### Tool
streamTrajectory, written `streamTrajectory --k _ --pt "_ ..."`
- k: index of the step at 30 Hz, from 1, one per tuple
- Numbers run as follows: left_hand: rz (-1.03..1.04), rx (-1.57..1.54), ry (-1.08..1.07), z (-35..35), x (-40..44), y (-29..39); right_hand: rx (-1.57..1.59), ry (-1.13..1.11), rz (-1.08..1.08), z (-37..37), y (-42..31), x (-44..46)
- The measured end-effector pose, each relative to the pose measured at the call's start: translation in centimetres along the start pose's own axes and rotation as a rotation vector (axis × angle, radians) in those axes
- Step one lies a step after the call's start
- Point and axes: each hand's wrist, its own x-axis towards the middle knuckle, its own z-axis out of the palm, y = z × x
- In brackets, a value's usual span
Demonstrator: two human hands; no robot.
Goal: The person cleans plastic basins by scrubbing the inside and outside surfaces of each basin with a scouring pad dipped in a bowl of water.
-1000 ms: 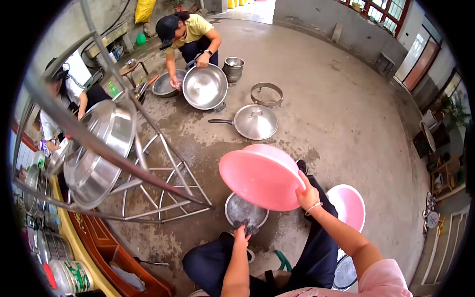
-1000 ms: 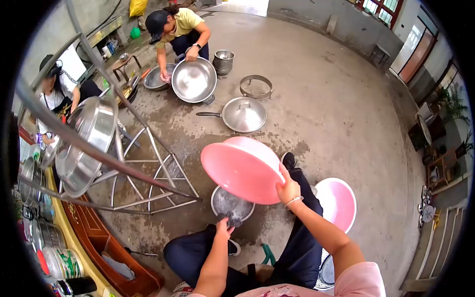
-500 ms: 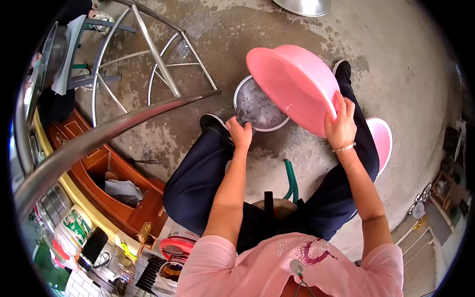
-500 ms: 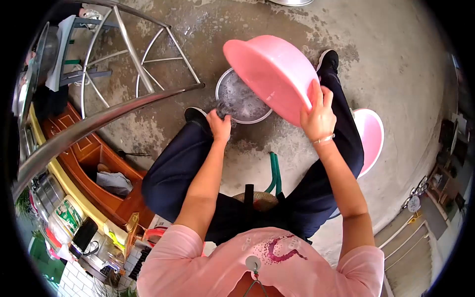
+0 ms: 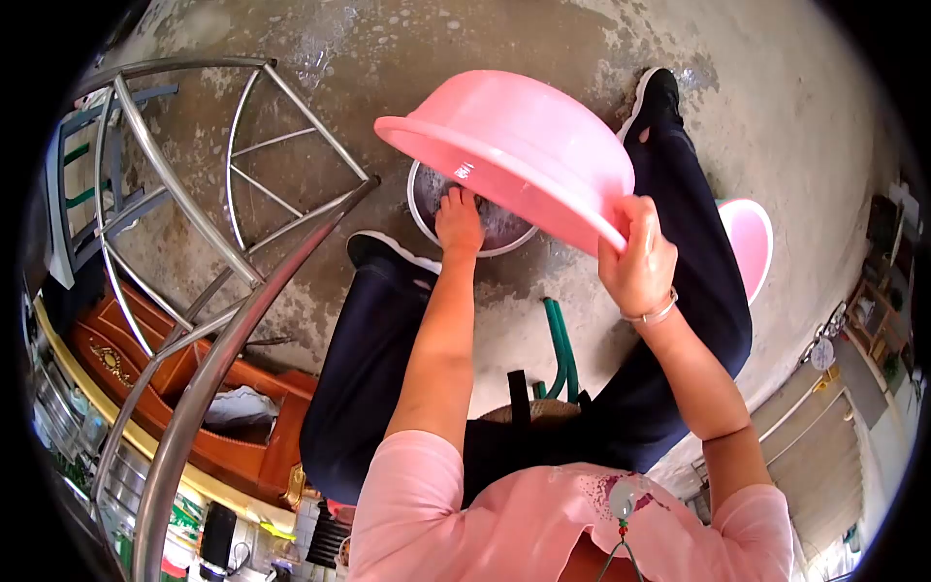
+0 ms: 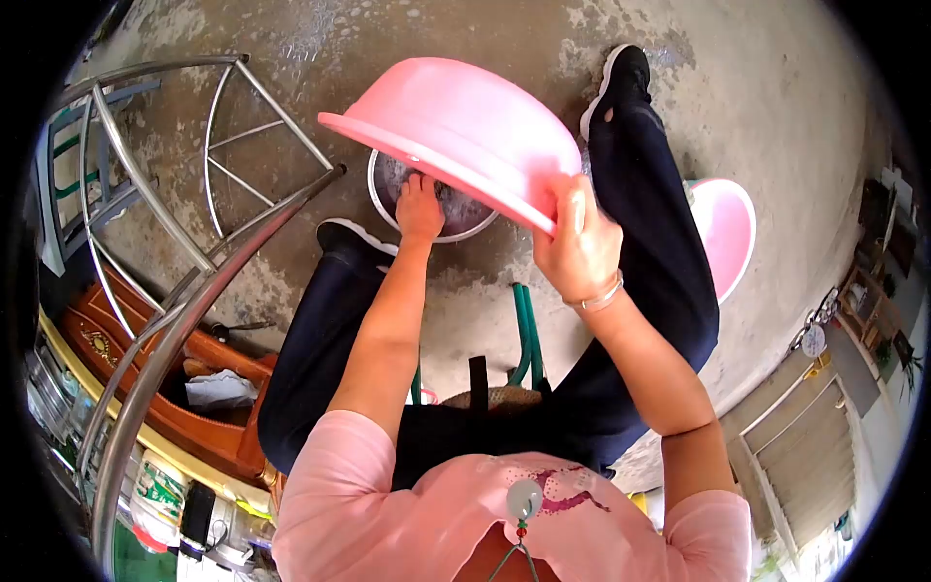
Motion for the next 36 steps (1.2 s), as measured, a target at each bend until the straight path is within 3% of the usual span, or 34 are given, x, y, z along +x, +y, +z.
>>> streamTrajectory --k 3,5,7,8,11,13,15,18,19,21,22,24,26,30,32,33,36 --pt "-0.552 -0.524 0.246 -3.0 -1.6 2.1 0.009 -0.009 0.055 0.2 -0.3 0.1" --pt "-0.469 -0.575 0.442 -4.3 -3.0 3.0 0.021 -0.024 0.098 0.4 -0.2 0.2" --pt "-0.260 -0.531 0.529 -6.2 -2.7 4.0 0.026 -0.043 0.158 0.8 0.1 0.3" --pt "-0.170 -0.465 0.521 -7.2 -2.2 4.1 0.022 -0.029 0.172 0.9 0.2 0.3" --pt "-0.184 -0.260 0.245 -5.5 -0.2 3.4 0.108 -0.039 0.200 1.4 1.9 -0.5" --pt "-0.133 -0.255 0.291 -3.3 -0.8 5.1 0.169 -0.046 0.265 1.8 1.5 -0.9" --pt "-0.059 -0.460 0.222 -0.7 -2.4 8.2 0.225 -0.081 0.349 1.9 1.4 -1.0" --pt "-0.132 -0.928 0.128 -1.9 -4.1 13.1 0.233 -0.062 0.365 2.0 1.2 -0.8" --pt "-0.137 -0.930 0.126 -3.2 -4.5 14.6 0.227 -0.041 0.354 2.0 1.2 -0.8" --pt "-0.019 -1.647 -0.022 -5.4 -5.1 16.8 0.219 -0.068 0.378 2.1 1.6 -0.7" --pt "-0.028 -1.648 -0.026 -5.2 -5.3 16.4 0.230 -0.066 0.421 2.2 1.7 -0.6" --pt "0.051 -1.133 0.122 -4.6 -4.8 14.7 0.218 -0.065 0.478 2.5 2.4 -0.8" --pt "-0.108 -0.826 0.187 -1.2 -4.5 11.7 0.246 -0.074 0.465 2.7 2.5 -1.1" --pt "-0.234 -0.857 0.553 -2.1 3.5 6.3 0.298 -0.109 0.477 2.4 1.7 -0.8" --pt "-0.206 -0.867 0.600 -5.5 7.5 6.8 0.311 -0.124 0.476 2.5 1.6 -0.7" --pt "-0.133 -0.863 0.665 -6.5 9.0 8.0 0.308 -0.133 0.483 2.4 1.7 -0.7" --pt "0.202 -0.997 0.576 -8.8 8.4 13.0 0.285 -0.127 0.482 2.3 1.6 -0.8"
